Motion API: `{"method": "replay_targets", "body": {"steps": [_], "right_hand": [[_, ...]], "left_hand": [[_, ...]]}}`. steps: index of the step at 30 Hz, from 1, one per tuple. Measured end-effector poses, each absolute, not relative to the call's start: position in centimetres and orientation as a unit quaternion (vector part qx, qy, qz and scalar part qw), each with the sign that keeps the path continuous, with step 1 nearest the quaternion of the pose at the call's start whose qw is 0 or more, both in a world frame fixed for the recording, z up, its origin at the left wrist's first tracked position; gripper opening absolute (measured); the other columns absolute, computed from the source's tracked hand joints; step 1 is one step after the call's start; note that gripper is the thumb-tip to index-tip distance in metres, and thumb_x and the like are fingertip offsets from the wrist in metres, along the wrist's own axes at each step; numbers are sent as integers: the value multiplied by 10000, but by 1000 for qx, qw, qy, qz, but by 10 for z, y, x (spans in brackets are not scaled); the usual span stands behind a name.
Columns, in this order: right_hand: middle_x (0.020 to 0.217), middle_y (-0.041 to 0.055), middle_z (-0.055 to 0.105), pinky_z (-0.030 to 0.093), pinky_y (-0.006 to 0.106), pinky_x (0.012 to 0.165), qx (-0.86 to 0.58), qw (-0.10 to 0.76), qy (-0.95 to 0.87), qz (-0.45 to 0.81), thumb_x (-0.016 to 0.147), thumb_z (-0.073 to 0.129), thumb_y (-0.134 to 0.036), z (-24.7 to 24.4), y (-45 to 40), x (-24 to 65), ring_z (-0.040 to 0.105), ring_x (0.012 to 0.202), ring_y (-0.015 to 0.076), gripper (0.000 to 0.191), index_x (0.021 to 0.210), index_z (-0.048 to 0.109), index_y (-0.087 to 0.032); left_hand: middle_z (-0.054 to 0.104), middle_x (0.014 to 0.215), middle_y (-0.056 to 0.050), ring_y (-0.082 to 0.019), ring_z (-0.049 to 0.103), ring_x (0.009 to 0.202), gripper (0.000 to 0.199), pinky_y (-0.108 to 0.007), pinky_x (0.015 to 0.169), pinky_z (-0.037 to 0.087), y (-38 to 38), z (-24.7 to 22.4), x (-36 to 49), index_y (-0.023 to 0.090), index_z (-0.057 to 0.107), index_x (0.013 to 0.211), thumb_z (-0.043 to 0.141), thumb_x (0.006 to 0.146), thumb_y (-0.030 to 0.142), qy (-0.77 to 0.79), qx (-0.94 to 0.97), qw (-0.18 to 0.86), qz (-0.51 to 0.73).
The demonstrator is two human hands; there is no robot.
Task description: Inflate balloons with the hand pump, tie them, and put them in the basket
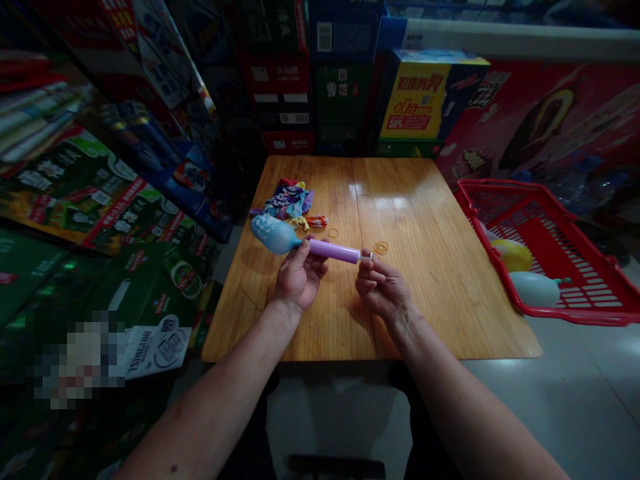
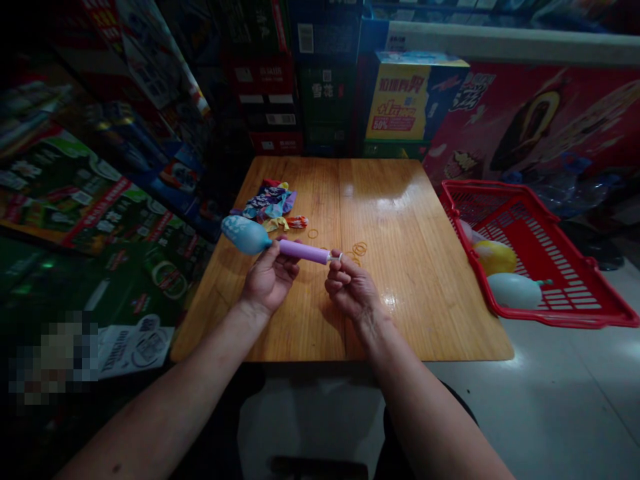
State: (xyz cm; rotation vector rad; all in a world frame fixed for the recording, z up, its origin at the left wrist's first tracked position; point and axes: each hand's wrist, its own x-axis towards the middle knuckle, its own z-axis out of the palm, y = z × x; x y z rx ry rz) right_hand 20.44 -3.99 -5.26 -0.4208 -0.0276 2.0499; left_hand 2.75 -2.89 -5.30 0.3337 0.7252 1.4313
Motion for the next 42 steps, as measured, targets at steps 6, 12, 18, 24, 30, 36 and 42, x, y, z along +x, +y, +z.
{"method": "replay_targets", "body": {"steps": [6, 12, 18, 24, 30, 36, 42], "right_hand": [[724, -4, 662, 430, 127, 451, -166, 502, 15, 849, 1034, 369, -139, -45, -35, 221, 464, 427, 10, 255, 1024, 623, -136], [681, -37, 653, 409, 105, 431, -176, 522, 6, 835, 988, 441, -93, -40, -32, 229, 442, 406, 3, 202, 989, 635, -151], [682, -30, 652, 400, 107, 424, -191, 497, 12, 846, 979, 499, -119, -52, -40, 204, 414, 401, 2, 133, 994, 630, -141], [687, -30, 663, 410, 108, 431, -212, 492, 7, 844, 963, 520, -110, -52, -32, 212, 435, 420, 9, 121, 989, 631, -150], [677, -49, 645, 393, 92, 438, -202, 525, -13, 826, 973, 486, -100, -42, -24, 233, 417, 403, -7, 154, 970, 634, -144], [691, -36, 635, 408, 118, 437, -202, 503, -5, 840, 968, 521, -130, -48, -35, 210, 426, 422, 9, 119, 1011, 632, -140], [700, -29, 643, 405, 119, 437, -201, 499, 0, 843, 952, 536, -112, -50, -33, 213, 433, 425, 7, 105, 1002, 626, -134]], "left_hand": [[738, 1084, -110, -213, 703, 959, 258, -188, 551, 438, -22, -45, 16, 205, 692, 1074, 735, 849, 324, 324, 143, 689, 633], [740, 1060, -89, -171, 695, 907, 240, -178, 531, 419, -20, -39, 1, 197, 702, 1031, 753, 832, 320, 335, 148, 641, 674], [738, 1098, -95, -192, 698, 919, 284, -214, 580, 448, -36, -48, 26, 217, 688, 1079, 744, 842, 362, 347, 164, 662, 644], [744, 1034, -97, -188, 707, 882, 251, -198, 561, 430, -28, -52, 22, 196, 684, 1052, 741, 842, 321, 358, 131, 667, 641], [741, 972, -69, -156, 704, 825, 211, -181, 530, 412, -17, -45, 6, 191, 697, 1003, 748, 831, 303, 361, 120, 619, 687], [736, 1099, -99, -211, 703, 959, 297, -219, 586, 450, -33, -50, 27, 220, 681, 1097, 739, 841, 360, 350, 147, 668, 640], [742, 1035, -96, -193, 709, 902, 235, -202, 572, 445, -29, -47, 25, 190, 691, 1046, 733, 844, 301, 359, 127, 670, 637]]}}
